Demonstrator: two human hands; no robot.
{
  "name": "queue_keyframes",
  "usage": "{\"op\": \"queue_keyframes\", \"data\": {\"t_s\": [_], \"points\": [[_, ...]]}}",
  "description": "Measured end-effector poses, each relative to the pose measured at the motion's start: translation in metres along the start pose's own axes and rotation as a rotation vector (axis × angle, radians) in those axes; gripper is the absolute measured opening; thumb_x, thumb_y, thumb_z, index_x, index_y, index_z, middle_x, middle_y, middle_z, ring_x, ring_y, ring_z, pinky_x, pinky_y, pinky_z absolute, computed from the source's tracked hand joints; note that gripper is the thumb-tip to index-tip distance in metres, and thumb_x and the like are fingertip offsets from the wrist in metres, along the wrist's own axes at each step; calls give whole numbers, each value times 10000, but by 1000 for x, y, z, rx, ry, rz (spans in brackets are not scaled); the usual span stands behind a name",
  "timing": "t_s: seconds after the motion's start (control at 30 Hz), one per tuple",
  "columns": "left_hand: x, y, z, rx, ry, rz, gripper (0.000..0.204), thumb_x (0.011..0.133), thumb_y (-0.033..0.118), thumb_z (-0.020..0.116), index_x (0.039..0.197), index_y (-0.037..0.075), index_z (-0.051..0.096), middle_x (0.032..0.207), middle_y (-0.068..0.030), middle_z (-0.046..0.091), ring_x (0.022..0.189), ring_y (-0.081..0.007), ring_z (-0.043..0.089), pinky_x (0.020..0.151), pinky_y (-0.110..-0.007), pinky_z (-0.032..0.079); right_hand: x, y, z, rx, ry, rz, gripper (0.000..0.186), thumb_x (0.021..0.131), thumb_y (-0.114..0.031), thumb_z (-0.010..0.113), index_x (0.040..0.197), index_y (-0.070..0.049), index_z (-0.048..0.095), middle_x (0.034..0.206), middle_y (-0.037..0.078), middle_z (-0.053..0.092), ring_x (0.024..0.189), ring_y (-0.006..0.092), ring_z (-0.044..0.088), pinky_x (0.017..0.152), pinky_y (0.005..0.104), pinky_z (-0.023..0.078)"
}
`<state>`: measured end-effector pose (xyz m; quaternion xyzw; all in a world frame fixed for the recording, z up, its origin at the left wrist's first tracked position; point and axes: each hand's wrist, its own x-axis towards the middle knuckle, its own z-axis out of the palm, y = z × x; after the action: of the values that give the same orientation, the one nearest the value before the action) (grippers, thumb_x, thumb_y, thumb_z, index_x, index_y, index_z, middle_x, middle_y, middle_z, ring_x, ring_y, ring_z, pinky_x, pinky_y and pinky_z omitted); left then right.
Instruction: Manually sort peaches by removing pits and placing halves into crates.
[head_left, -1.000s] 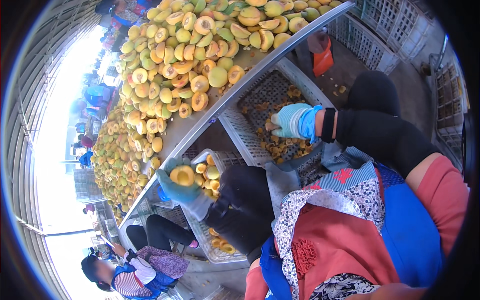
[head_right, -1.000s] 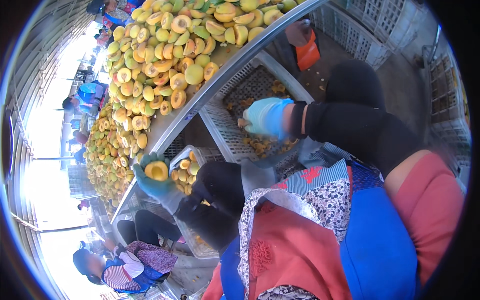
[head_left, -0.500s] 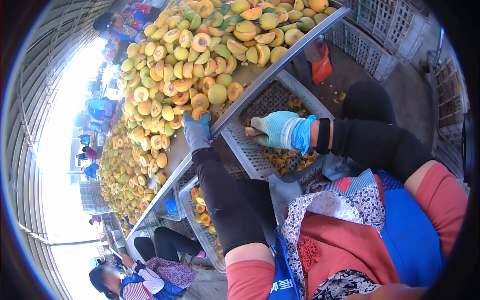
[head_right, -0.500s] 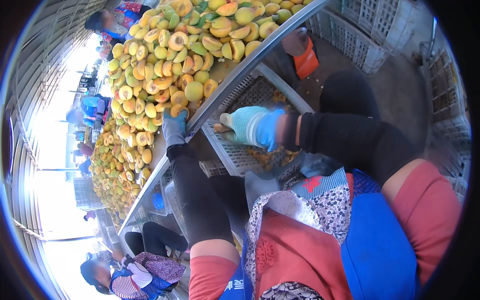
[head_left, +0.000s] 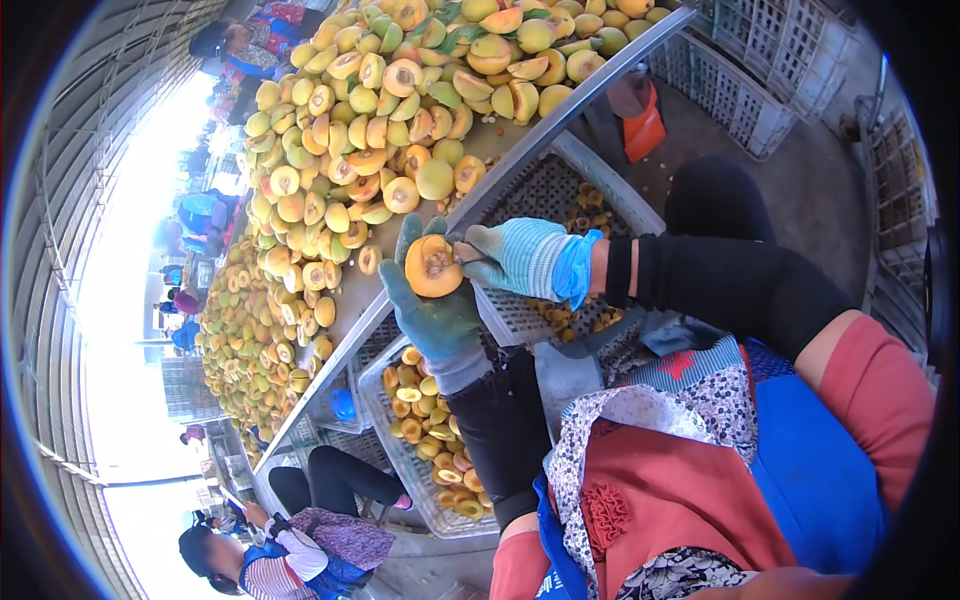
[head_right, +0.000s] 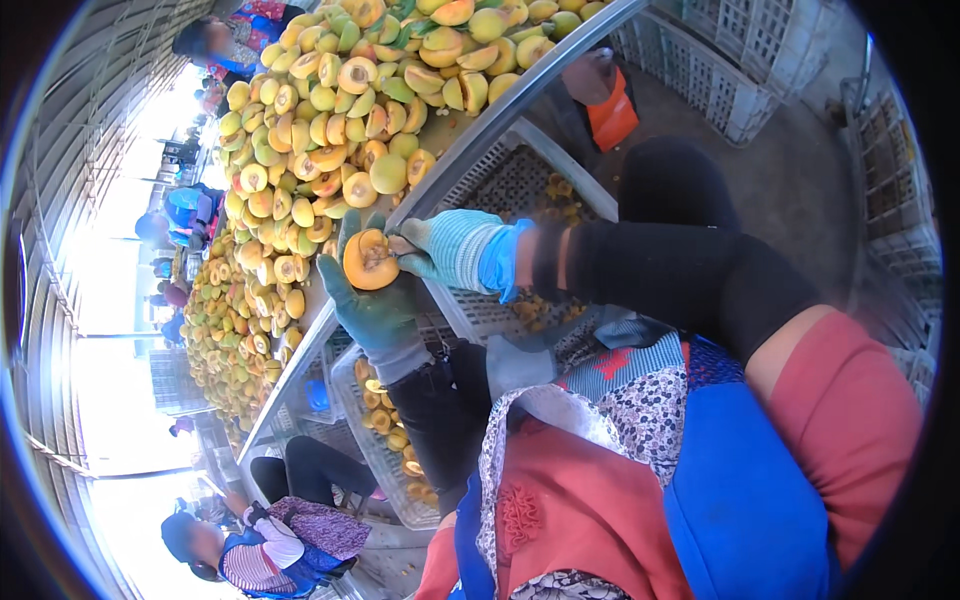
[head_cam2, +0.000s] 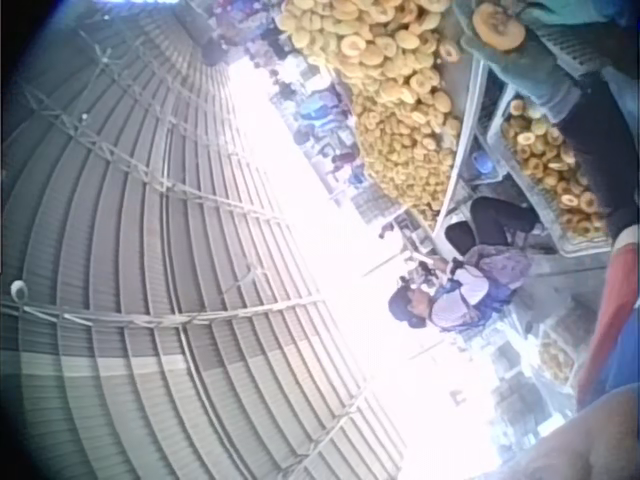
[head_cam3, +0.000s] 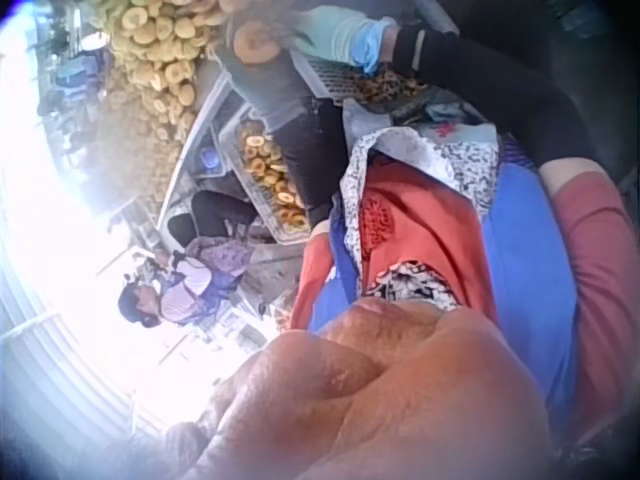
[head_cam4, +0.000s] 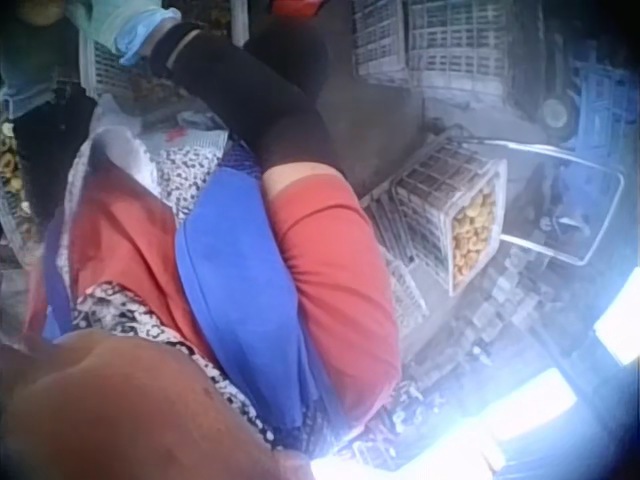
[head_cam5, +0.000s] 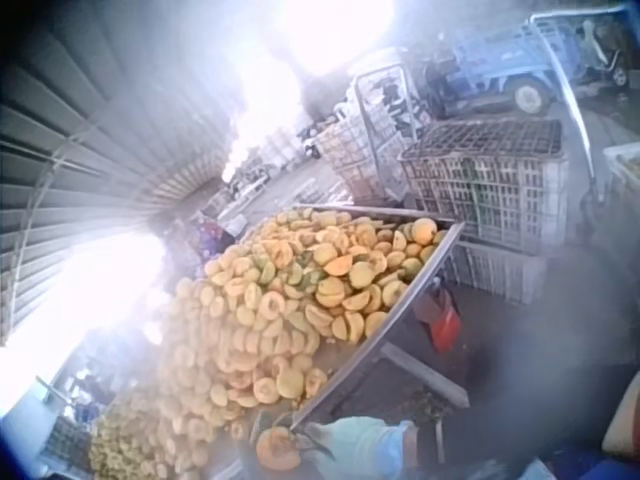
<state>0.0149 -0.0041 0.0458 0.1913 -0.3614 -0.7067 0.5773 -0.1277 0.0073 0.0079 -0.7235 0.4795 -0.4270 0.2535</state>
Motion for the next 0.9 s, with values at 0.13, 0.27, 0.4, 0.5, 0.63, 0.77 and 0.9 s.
{"op": "queue_keyframes", "data": {"t_s": [0.13, 0.27, 0.4, 0.5, 0.63, 0.77, 0.9], "points": [[3, -11, -10, 162, 147, 139, 538, 984, 391, 391, 1339, -11, 427, 1231, -180, 555, 1052, -270, 571, 927, -408, 477, -5, -2, 1, -32, -41, 6, 323, 922, -359, 534, 982, -43, 511, 702, 214, 607, 667, 411, 614, 599, 479, 486], [0, -14, -8, 125, 197, 169, 504, 974, 417, 425, 1232, -6, 515, 1114, -152, 603, 951, -258, 598, 845, -402, 513, -7, -11, -1, 7, -147, 87, 372, 921, -375, 515, 1040, -23, 518, 732, 233, 623, 693, 425, 620, 646, 488, 497], [2, -18, -6, 36, 338, 145, 443, 961, 410, 461, 1098, 3, 572, 987, -125, 624, 870, -242, 606, 762, -372, 528, -13, -11, 11, 158, -179, 127, 396, 924, -379, 515, 967, 10, 576, 766, 250, 628, 715, 427, 623, 657, 475, 496], [4, -19, -15, 80, 343, 101, 430, 962, 416, 455, 1049, 14, 581, 938, -111, 623, 816, -221, 602, 685, -346, 523, -15, -9, 19, 321, -216, 178, 410, 924, -389, 517, 938, 11, 606, 774, 255, 626, 743, 413, 630, 658, 445, 499], [-1, -14, -30, 398, 125, 118, 407, 974, 411, 422, 1015, 38, 582, 895, -102, 614, 741, -196, 581, 600, -325, 497, -17, -10, 15, 201, -309, 190, 381, 960, -371, 479, 920, -8, 587, 724, 232, 608, 684, 384, 616, 622, 421, 482], [-1, -21, -22, 358, 303, 164, 379, 983, 397, 398, 973, 57, 565, 882, -98, 597, 729, -198, 569, 595, -314, 489, -21, -8, 32, 507, -370, 317, 400, 950, -386, 481, 952, -6, 602, 735, 217, 625, 656, 351, 631, 617, 420, 492], [-3, -24, -34, 151, 280, 165, 338, 969, 383, 437, 988, 75, 574, 892, -85, 616, 757, -201, 591, 663, -333, 503, -21, -8, 31, 437, -391, 274, 421, 953, -396, 460, 948, -1, 605, 721, 210, 628, 665, 368, 634, 619, 431, 498]]}}
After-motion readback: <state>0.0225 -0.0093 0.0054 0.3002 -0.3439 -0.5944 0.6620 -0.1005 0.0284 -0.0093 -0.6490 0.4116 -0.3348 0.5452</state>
